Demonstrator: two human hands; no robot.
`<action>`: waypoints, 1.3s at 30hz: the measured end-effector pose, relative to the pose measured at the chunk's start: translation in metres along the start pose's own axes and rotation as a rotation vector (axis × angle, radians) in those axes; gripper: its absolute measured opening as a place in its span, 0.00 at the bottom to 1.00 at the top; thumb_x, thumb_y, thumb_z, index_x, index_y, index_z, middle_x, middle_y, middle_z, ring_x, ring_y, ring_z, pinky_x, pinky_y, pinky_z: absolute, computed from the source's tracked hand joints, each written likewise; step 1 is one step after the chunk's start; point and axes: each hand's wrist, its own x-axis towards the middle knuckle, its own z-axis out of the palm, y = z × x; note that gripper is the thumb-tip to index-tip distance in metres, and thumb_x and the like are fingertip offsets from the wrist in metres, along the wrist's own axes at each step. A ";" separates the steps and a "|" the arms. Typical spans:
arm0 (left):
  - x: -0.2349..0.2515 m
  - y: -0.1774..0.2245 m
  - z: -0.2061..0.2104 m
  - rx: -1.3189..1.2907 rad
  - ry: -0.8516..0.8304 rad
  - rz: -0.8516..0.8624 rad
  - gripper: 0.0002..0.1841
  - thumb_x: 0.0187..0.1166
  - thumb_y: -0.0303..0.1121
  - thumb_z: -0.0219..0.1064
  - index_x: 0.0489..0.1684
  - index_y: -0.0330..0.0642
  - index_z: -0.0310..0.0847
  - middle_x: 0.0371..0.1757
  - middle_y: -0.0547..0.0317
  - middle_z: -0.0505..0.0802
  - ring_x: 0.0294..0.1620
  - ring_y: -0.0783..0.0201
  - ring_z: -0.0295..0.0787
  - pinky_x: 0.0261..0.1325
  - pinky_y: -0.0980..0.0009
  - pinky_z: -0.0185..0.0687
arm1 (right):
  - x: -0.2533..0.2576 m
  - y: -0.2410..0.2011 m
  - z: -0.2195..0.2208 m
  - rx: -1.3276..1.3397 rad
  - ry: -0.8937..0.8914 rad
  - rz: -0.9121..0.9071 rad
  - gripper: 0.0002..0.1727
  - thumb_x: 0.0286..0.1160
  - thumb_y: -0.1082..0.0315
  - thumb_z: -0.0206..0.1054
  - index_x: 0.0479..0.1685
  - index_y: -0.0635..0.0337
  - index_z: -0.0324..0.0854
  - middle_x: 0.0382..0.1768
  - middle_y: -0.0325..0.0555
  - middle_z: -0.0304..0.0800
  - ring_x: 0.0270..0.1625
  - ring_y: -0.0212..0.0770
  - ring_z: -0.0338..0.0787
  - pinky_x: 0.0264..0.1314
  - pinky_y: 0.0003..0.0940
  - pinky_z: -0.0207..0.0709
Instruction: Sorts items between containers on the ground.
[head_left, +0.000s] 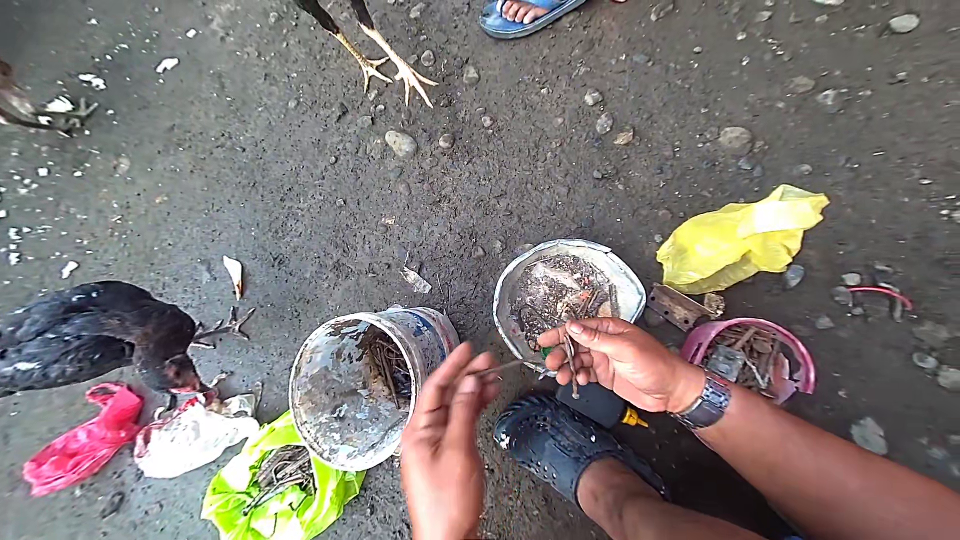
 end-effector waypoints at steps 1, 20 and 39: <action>-0.002 0.011 -0.016 0.084 0.042 0.110 0.16 0.89 0.24 0.55 0.69 0.28 0.78 0.52 0.44 0.96 0.49 0.52 0.96 0.54 0.56 0.95 | 0.000 0.000 -0.003 0.033 -0.030 -0.006 0.26 0.92 0.54 0.50 0.63 0.63 0.87 0.49 0.54 0.95 0.45 0.40 0.95 0.49 0.31 0.89; -0.020 0.005 0.024 0.265 -0.157 -0.087 0.18 0.77 0.32 0.75 0.61 0.31 0.84 0.45 0.52 0.98 0.41 0.59 0.98 0.44 0.63 0.97 | -0.003 0.006 0.020 0.225 -0.055 -0.082 0.15 0.87 0.70 0.60 0.66 0.57 0.85 0.63 0.58 0.91 0.58 0.46 0.95 0.61 0.37 0.88; -0.018 0.028 -0.012 0.204 0.040 -0.060 0.10 0.71 0.20 0.74 0.49 0.29 0.87 0.38 0.47 0.95 0.33 0.60 0.94 0.38 0.67 0.93 | 0.000 0.003 0.013 0.166 0.053 -0.071 0.25 0.82 0.72 0.64 0.79 0.59 0.77 0.64 0.60 0.91 0.59 0.48 0.95 0.63 0.37 0.88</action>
